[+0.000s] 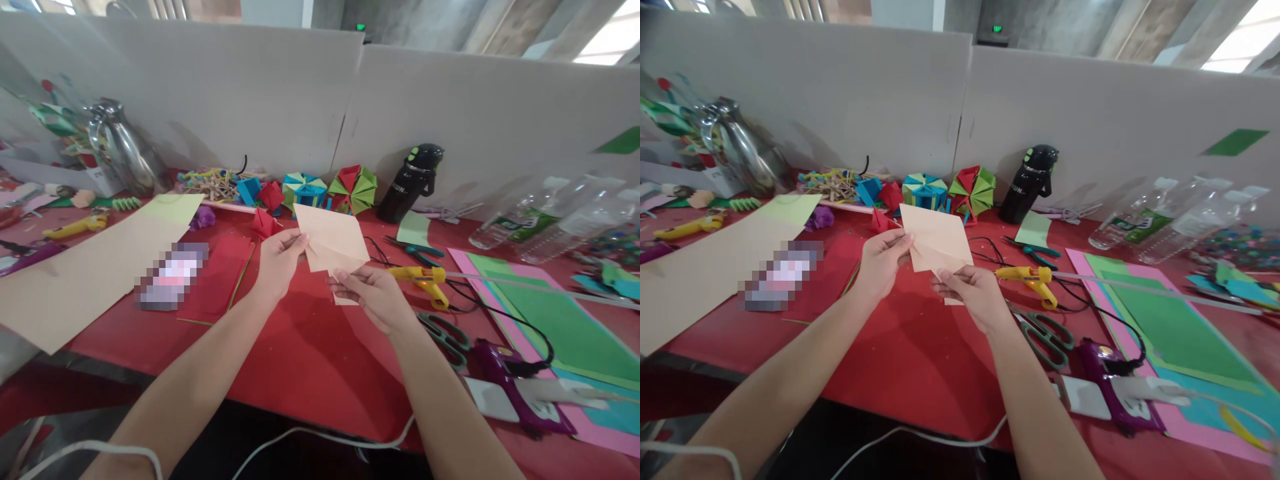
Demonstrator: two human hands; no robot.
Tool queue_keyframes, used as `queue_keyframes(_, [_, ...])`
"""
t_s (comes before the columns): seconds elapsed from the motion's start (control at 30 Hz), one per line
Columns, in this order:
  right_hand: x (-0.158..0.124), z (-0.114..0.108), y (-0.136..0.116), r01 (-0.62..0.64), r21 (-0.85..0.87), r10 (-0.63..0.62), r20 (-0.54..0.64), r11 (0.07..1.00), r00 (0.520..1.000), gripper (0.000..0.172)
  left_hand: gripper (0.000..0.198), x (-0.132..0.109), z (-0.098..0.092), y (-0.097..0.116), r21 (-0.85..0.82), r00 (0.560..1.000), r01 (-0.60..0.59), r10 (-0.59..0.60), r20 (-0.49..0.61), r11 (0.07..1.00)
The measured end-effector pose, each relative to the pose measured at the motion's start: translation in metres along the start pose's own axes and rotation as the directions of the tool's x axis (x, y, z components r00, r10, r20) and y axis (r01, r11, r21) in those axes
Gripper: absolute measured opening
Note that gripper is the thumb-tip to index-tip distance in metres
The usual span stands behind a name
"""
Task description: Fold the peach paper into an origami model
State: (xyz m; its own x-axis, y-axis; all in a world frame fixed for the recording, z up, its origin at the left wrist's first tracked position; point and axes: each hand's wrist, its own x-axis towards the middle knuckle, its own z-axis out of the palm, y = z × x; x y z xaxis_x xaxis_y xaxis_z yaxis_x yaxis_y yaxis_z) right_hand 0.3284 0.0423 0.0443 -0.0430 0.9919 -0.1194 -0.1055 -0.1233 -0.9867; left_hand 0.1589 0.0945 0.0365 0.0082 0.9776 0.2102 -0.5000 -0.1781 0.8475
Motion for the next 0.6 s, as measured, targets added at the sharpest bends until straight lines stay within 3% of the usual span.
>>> queue_keyframes(0.2, [-0.0003, -0.0018, 0.0005, -0.018, 0.008, 0.018, 0.017, 1.0, 1.0, 0.03, 0.026, -0.0012, -0.0003, -0.0019, 0.026, 0.999, -0.029, 0.03, -0.018, 0.999])
queue_keyframes(0.33, [0.0007, -0.0026, 0.0021, 0.083, 0.041, -0.083, -0.02, 0.996, 0.996, 0.03, 0.023, 0.001, -0.0027, -0.0019, 0.006, 0.998, -0.046, 0.046, -0.045, 0.999])
queue_keyframes(0.6, [0.0068, -0.0037, 0.0071, 0.297, -0.069, -0.305, -0.258, 0.952, 0.917, 0.025, 0.028, 0.001, -0.0015, -0.0019, -0.042, 1.0, 0.007, -0.008, -0.027, 0.999])
